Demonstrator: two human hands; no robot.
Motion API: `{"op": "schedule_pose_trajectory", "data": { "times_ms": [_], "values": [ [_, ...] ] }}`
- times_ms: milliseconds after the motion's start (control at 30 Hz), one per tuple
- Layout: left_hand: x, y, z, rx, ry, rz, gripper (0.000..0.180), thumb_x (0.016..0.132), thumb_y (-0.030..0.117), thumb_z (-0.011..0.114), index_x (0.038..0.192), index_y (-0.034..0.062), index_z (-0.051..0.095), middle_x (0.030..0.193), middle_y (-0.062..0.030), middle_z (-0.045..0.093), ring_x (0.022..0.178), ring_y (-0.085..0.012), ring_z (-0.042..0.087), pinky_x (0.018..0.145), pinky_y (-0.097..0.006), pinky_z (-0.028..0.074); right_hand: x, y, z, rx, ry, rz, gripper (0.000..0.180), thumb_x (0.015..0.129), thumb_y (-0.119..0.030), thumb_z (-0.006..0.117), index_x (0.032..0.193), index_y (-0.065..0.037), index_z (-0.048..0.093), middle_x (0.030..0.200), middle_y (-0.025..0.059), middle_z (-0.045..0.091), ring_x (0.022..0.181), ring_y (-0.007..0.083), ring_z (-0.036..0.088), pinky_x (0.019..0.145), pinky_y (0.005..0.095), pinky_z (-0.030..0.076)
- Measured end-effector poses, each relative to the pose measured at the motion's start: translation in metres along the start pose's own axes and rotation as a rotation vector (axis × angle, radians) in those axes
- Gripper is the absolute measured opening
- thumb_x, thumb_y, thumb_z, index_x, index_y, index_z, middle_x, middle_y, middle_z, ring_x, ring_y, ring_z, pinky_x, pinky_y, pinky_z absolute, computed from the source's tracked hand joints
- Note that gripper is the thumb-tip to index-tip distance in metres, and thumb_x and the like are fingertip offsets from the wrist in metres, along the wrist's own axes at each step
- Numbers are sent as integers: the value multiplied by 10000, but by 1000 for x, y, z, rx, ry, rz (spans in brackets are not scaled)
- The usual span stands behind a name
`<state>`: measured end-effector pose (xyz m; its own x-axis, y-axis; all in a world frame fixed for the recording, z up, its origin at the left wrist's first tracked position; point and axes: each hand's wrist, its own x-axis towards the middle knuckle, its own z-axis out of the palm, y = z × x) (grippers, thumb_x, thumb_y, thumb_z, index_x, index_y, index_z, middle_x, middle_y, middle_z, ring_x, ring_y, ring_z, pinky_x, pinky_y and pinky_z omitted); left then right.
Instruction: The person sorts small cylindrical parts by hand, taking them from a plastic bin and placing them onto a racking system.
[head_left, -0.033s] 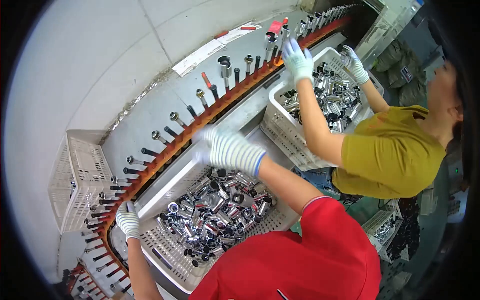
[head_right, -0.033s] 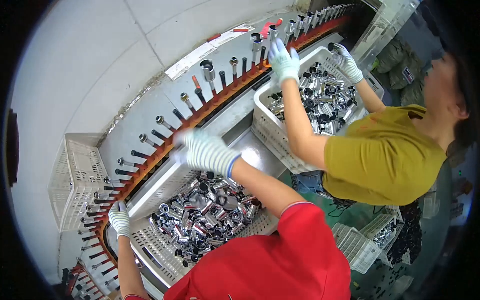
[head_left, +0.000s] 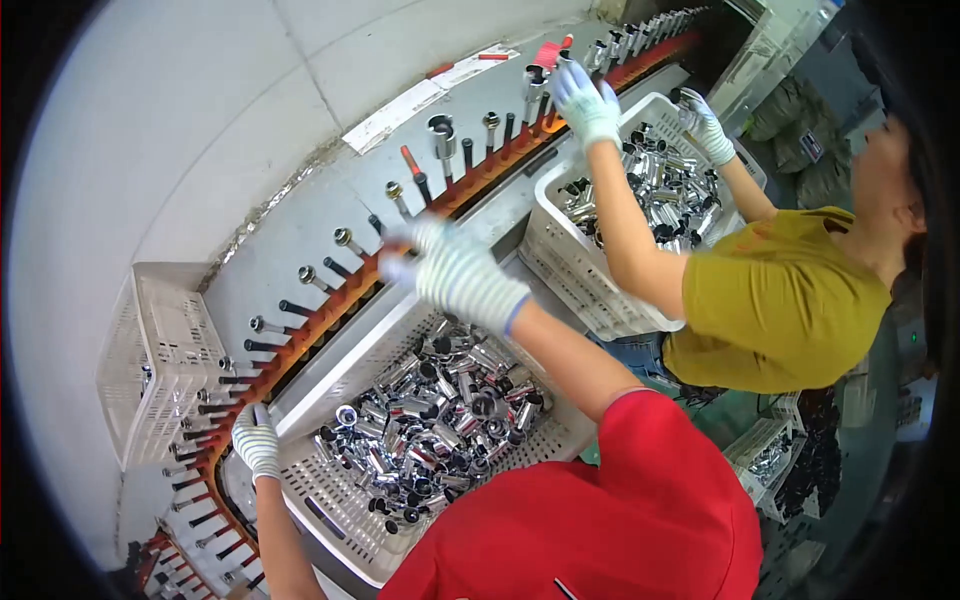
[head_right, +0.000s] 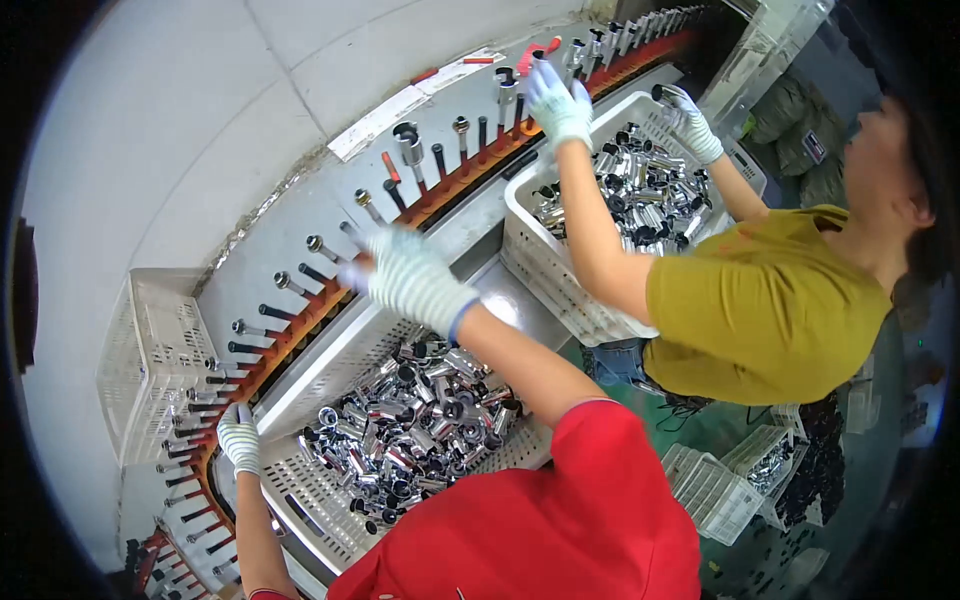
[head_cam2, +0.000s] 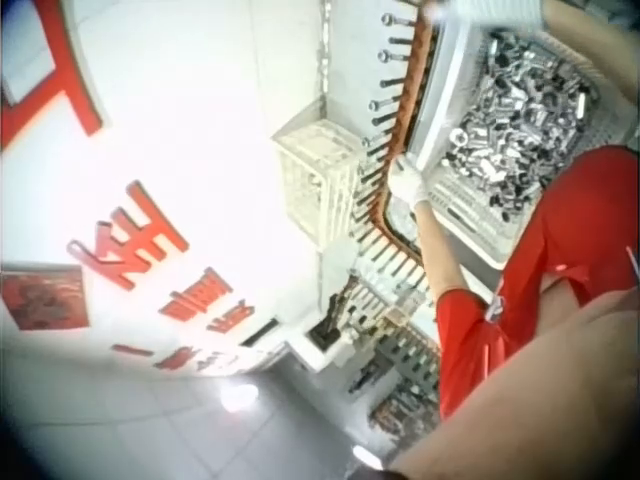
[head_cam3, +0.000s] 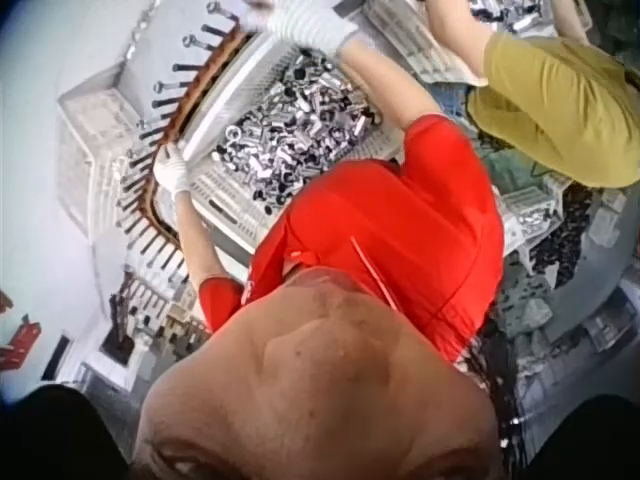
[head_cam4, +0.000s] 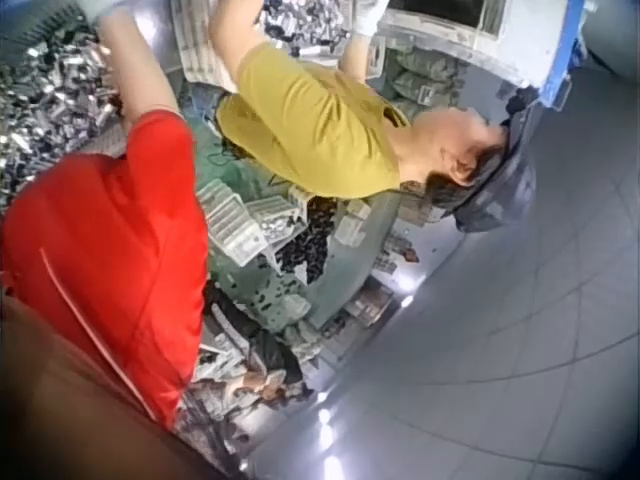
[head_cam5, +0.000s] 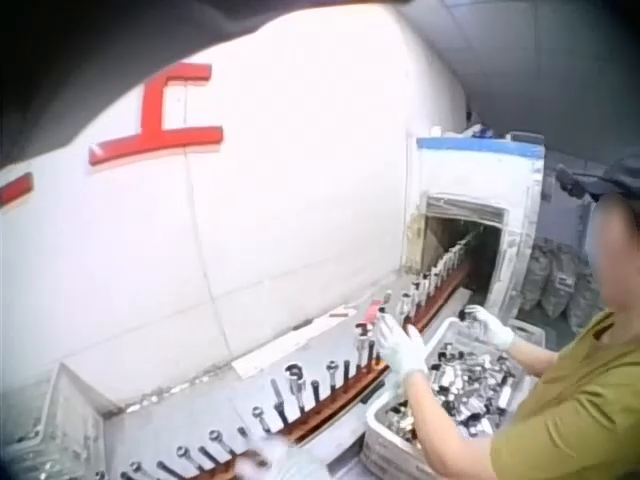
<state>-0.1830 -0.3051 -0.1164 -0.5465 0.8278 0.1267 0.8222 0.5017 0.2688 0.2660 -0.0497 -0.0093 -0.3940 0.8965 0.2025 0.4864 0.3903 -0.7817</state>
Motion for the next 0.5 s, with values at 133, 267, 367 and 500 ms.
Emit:
{"op": "schedule_pose_trajectory", "data": {
  "times_ms": [133,267,367,500],
  "values": [
    [-5,-2,-5,6,-6,-10,298,1050,266,640,1009,9,785,886,-259,747,795,-434,717,786,-515,552,93,14,-15,-386,527,-146,703,871,-314,811,1509,-106,598,1468,248,621,1382,412,575,1162,517,473],
    [-1,13,-3,-6,12,5,300,1047,264,633,996,9,783,866,-253,742,782,-432,711,777,-517,544,162,79,33,-172,468,-102,556,871,-247,785,1400,-104,685,1380,237,679,1315,405,632,1129,502,505],
    [-3,5,-11,-5,1,-52,292,1041,258,637,1003,10,786,894,-266,746,811,-446,717,800,-520,548,141,55,69,-5,439,-138,204,889,-77,707,1074,-100,792,1195,170,751,1104,386,721,1023,477,571],
    [-2,0,-4,-6,-5,-65,294,1034,256,640,1025,6,795,966,-283,756,872,-469,730,833,-517,563,127,35,95,246,582,-210,243,853,46,688,1024,-95,787,1003,126,761,980,299,738,914,404,600]
  ]
}}
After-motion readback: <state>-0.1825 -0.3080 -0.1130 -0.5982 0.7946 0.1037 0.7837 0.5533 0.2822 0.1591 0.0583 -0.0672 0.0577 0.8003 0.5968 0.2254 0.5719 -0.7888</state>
